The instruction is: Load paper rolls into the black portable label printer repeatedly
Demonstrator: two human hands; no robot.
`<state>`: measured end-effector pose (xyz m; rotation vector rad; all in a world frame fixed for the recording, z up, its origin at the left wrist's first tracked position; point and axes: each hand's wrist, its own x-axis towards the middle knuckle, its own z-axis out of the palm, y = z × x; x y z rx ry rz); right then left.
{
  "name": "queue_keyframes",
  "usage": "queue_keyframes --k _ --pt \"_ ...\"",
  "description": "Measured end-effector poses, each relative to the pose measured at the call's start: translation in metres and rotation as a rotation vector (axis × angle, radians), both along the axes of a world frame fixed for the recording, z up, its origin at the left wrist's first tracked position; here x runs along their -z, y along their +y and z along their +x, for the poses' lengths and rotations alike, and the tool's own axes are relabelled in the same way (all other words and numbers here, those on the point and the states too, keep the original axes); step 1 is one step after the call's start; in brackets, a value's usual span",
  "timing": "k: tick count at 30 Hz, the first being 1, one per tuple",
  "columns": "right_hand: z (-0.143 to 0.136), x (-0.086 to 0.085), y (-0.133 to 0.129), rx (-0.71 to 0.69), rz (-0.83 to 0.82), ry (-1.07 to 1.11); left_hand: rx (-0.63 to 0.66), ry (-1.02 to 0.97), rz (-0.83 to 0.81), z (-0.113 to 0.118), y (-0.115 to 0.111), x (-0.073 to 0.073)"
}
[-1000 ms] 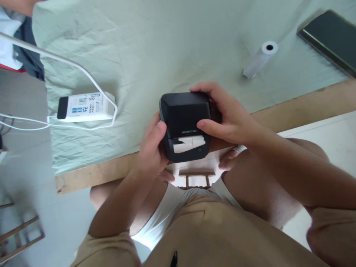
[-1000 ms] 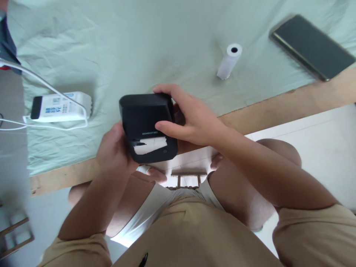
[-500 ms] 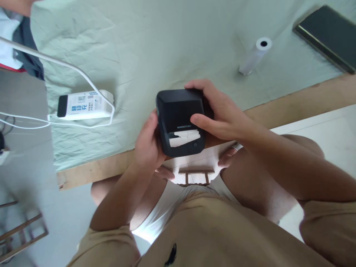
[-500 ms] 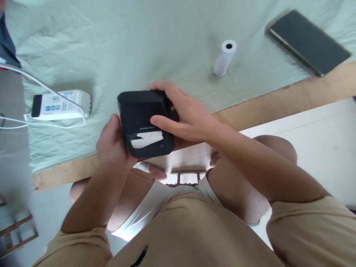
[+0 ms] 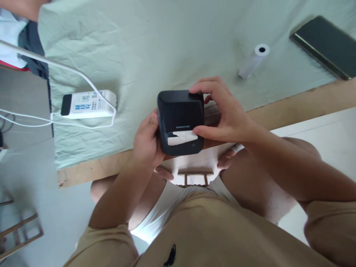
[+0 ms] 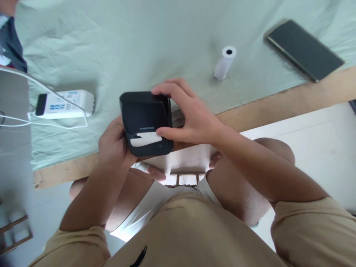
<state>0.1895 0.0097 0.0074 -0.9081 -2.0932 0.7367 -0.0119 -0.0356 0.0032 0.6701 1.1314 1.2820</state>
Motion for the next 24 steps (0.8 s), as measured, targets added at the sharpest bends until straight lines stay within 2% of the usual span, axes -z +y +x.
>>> queue_keyframes --k 4,7,9,13,17,20,24 --pt "0.005 -0.006 0.002 0.088 0.092 -0.053 -0.03 -0.011 0.032 0.001 0.001 0.002" --pt "0.007 -0.013 0.0 0.163 0.155 -0.039 -0.008 -0.047 0.035 0.003 0.001 0.003" --pt "0.005 -0.019 -0.004 0.199 0.103 0.022 0.029 -0.071 0.032 0.004 0.002 0.003" --pt "-0.003 -0.032 -0.011 0.264 -0.109 0.162 0.05 -0.107 0.021 0.004 0.003 0.002" --pt "-0.007 -0.03 -0.007 0.332 -0.087 0.315 0.026 -0.138 -0.036 0.006 0.004 -0.002" --pt "-0.01 -0.024 -0.003 0.317 0.012 0.061 0.063 -0.159 -0.034 0.005 0.002 -0.005" --pt "-0.016 -0.025 -0.005 0.323 0.132 -0.341 0.133 -0.046 0.01 0.003 -0.002 -0.005"
